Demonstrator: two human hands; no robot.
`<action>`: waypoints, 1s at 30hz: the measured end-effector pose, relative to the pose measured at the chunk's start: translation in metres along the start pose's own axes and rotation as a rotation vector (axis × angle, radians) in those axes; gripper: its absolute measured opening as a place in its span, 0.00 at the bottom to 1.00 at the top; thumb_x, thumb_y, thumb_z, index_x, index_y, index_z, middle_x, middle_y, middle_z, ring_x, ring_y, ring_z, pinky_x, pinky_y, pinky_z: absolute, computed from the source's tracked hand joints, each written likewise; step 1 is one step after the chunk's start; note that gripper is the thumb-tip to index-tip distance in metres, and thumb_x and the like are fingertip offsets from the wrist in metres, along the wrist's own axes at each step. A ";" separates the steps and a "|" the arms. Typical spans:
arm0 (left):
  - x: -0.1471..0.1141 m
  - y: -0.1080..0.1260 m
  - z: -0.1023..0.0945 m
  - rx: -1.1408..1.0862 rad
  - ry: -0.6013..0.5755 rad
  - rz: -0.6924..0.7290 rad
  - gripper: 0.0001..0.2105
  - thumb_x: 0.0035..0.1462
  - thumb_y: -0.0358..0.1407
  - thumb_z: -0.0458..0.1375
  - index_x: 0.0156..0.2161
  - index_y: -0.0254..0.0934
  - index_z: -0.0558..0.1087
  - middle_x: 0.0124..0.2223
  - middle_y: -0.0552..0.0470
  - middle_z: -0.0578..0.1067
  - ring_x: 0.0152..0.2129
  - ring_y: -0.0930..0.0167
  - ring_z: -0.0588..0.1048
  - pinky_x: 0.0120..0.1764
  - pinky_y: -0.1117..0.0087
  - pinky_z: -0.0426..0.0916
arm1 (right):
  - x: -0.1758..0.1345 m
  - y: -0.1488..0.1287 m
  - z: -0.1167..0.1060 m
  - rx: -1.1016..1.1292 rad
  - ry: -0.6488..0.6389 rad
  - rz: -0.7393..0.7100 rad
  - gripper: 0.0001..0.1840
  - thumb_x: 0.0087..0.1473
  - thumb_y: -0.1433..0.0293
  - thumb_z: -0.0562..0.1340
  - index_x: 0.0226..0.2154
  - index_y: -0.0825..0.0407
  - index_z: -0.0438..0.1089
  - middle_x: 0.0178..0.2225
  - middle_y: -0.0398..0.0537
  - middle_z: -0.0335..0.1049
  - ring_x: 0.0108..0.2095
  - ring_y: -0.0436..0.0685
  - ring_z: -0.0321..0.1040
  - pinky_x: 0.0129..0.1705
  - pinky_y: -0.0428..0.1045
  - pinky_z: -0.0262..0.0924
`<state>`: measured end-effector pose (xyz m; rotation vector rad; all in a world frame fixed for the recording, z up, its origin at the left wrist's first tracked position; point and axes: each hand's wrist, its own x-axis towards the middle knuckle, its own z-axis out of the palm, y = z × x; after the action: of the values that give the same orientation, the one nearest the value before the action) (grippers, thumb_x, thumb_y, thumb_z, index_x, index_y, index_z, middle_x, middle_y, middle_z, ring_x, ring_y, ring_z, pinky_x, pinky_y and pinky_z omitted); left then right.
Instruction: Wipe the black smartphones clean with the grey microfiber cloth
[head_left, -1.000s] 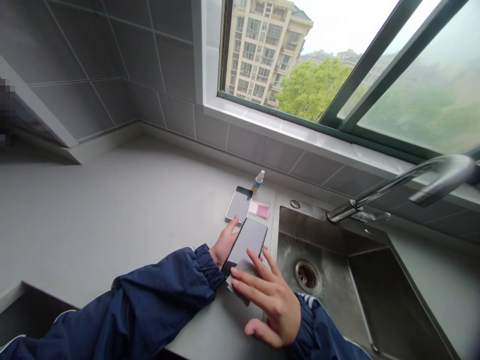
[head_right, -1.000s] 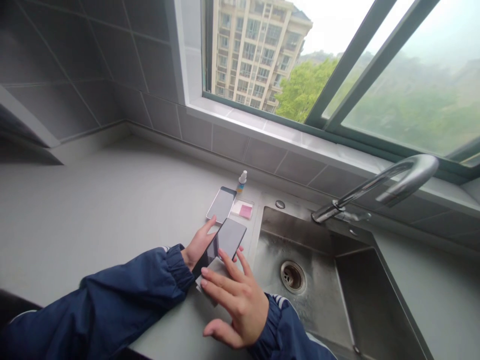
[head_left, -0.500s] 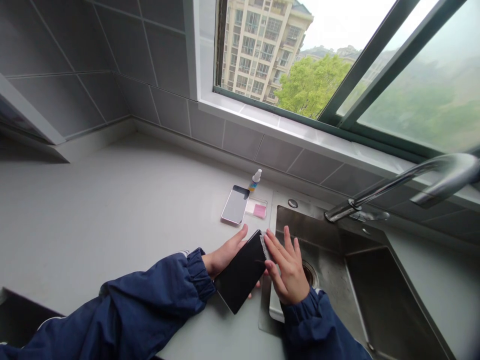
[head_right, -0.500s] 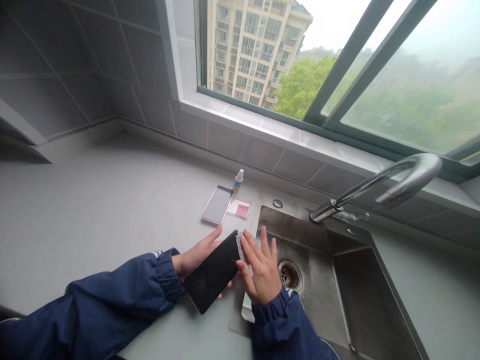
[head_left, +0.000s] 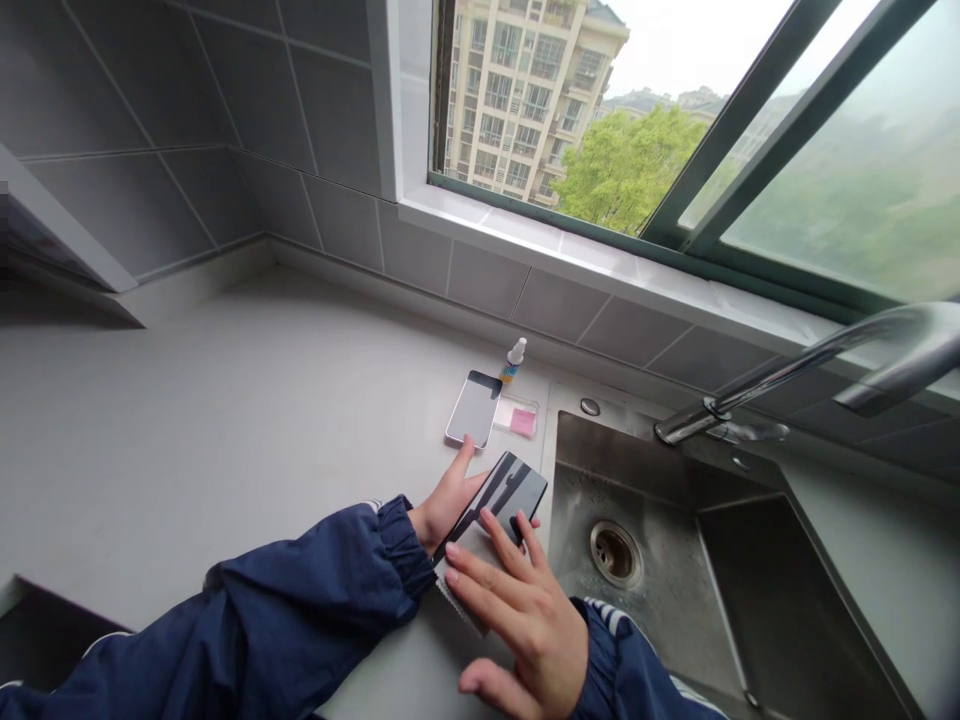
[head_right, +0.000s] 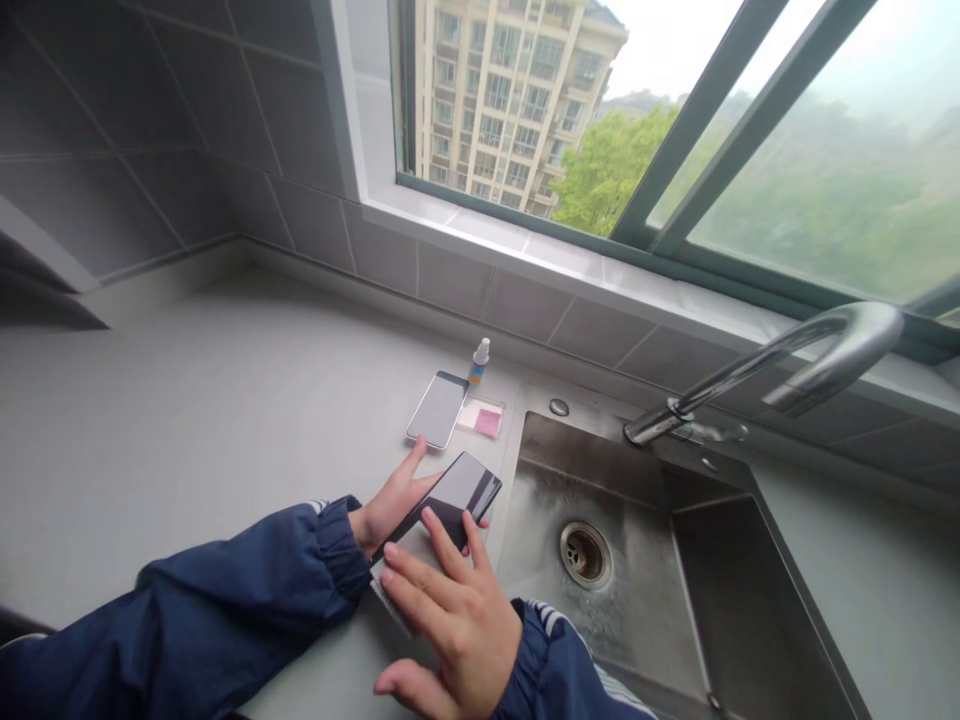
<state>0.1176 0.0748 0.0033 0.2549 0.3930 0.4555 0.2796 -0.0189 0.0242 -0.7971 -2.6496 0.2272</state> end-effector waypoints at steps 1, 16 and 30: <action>0.000 0.000 0.001 0.005 0.007 0.010 0.47 0.51 0.69 0.40 0.60 0.30 0.66 0.45 0.34 0.77 0.32 0.59 0.77 0.37 0.61 0.67 | 0.000 -0.001 -0.001 0.006 -0.006 -0.014 0.40 0.58 0.47 0.57 0.64 0.54 0.55 0.65 0.45 0.54 0.69 0.74 0.34 0.67 0.71 0.17; -0.004 -0.011 0.009 -0.255 -0.144 -0.019 0.42 0.55 0.65 0.45 0.62 0.32 0.63 0.25 0.51 0.74 0.15 0.75 0.66 0.23 0.74 0.59 | -0.003 0.019 -0.001 -0.133 0.040 0.141 0.32 0.63 0.57 0.55 0.65 0.51 0.53 0.66 0.43 0.51 0.69 0.75 0.32 0.66 0.72 0.19; -0.005 -0.010 0.005 -0.081 -0.310 -0.164 0.42 0.54 0.67 0.38 0.69 0.49 0.46 0.52 0.42 0.74 0.38 0.55 0.77 0.47 0.48 0.64 | -0.020 0.053 -0.002 -0.144 0.201 0.523 0.30 0.65 0.61 0.50 0.67 0.49 0.47 0.67 0.49 0.50 0.69 0.71 0.29 0.62 0.76 0.36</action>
<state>0.1191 0.0631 0.0059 0.2087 0.0905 0.2643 0.3226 0.0140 0.0071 -1.4708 -2.2444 0.0807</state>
